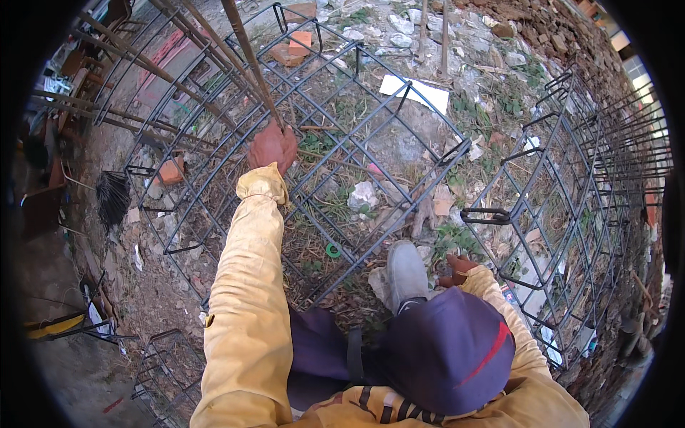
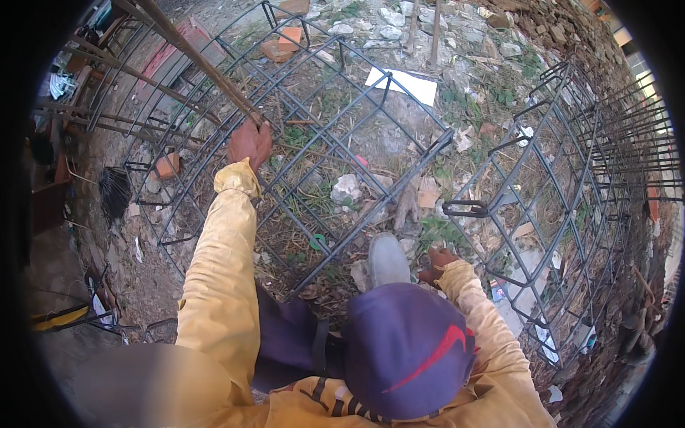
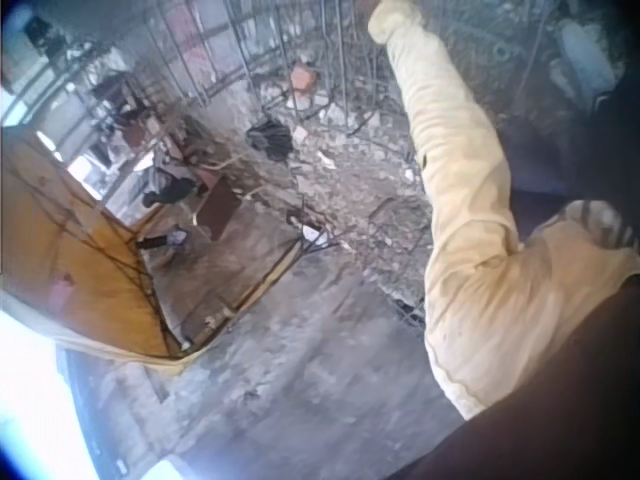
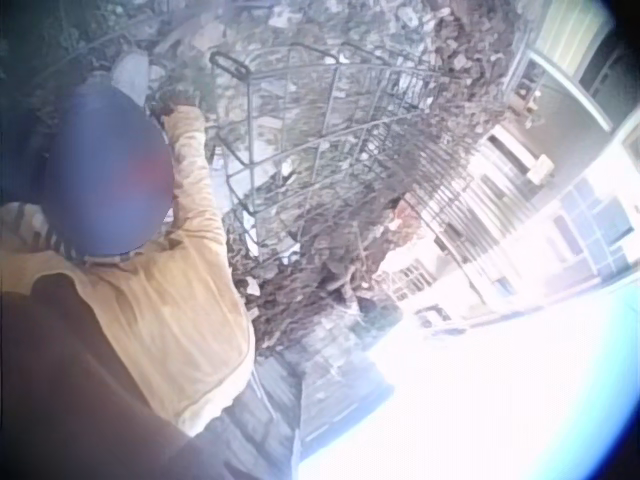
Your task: The person assembles a metal frame by hand, bending and twisting metal rods into a grid-like structure. They use pliers to secure joints and adjust the frame's shape, working on a debris-covered ground with scattered bricks and construction materials.
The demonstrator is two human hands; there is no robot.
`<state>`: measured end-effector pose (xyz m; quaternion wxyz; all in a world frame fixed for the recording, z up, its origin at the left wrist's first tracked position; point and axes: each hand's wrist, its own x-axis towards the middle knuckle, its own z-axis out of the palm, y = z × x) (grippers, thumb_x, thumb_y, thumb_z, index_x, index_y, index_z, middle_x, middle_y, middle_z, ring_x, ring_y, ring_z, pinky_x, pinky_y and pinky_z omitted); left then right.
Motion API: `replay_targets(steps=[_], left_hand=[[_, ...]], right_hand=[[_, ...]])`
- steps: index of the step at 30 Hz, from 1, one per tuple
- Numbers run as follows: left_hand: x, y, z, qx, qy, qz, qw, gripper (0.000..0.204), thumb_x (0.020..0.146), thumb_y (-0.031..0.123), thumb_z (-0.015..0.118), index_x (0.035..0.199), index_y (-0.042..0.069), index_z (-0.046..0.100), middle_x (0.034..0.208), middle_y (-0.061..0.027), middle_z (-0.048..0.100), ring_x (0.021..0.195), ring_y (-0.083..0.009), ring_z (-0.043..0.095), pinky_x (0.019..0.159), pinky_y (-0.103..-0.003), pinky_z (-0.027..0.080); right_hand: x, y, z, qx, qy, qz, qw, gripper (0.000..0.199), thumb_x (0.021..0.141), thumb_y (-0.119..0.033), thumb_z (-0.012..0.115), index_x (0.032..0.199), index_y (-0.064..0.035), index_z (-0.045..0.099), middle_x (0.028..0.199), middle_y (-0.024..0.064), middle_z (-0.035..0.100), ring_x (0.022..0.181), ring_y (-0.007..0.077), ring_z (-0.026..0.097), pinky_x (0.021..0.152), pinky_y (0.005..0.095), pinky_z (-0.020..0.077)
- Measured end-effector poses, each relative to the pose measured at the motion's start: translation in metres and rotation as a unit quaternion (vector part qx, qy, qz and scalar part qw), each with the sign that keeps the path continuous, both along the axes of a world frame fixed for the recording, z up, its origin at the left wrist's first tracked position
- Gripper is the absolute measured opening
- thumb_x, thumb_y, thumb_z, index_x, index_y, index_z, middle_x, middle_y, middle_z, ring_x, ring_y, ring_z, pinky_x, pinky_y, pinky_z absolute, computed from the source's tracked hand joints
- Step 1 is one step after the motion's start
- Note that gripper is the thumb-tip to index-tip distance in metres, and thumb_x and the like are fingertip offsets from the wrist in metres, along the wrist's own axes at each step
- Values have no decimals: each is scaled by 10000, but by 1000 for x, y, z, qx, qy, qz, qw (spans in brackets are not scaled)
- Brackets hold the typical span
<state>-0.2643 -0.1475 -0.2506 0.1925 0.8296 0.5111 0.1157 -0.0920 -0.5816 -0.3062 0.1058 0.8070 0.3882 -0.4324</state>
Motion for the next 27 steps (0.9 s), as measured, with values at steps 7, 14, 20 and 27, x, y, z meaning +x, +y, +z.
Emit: replay_targets(steps=[7,14,20,27], left_hand=[[-1,11,27,43,34,31,998,334,875,298,529,1131,94,600,913,-261,658,897,-457,620,820,-520,481],[3,9,45,73,49,27,996,275,882,283,529,1050,78,603,905,-235,664,889,-445,622,803,-520,478],[15,-9,56,99,63,24,993,223,884,265,534,998,78,572,891,-222,655,838,-444,632,764,-528,482],[30,-26,68,110,109,-12,988,216,887,252,516,1012,79,551,933,-235,631,852,-484,609,770,-562,467]], right_hand=[[-2,67,34,212,107,50,970,520,859,-321,623,1251,1,508,1026,237,643,969,396,617,838,457,484],[-12,140,56,322,216,74,919,472,892,-275,603,1250,18,506,935,198,665,875,357,643,775,435,497],[-9,160,50,391,204,45,896,376,907,-241,594,1188,7,559,845,161,669,799,295,653,725,392,500],[17,185,71,485,157,-295,808,256,910,-233,594,1001,5,611,720,53,607,641,113,542,607,278,454]])
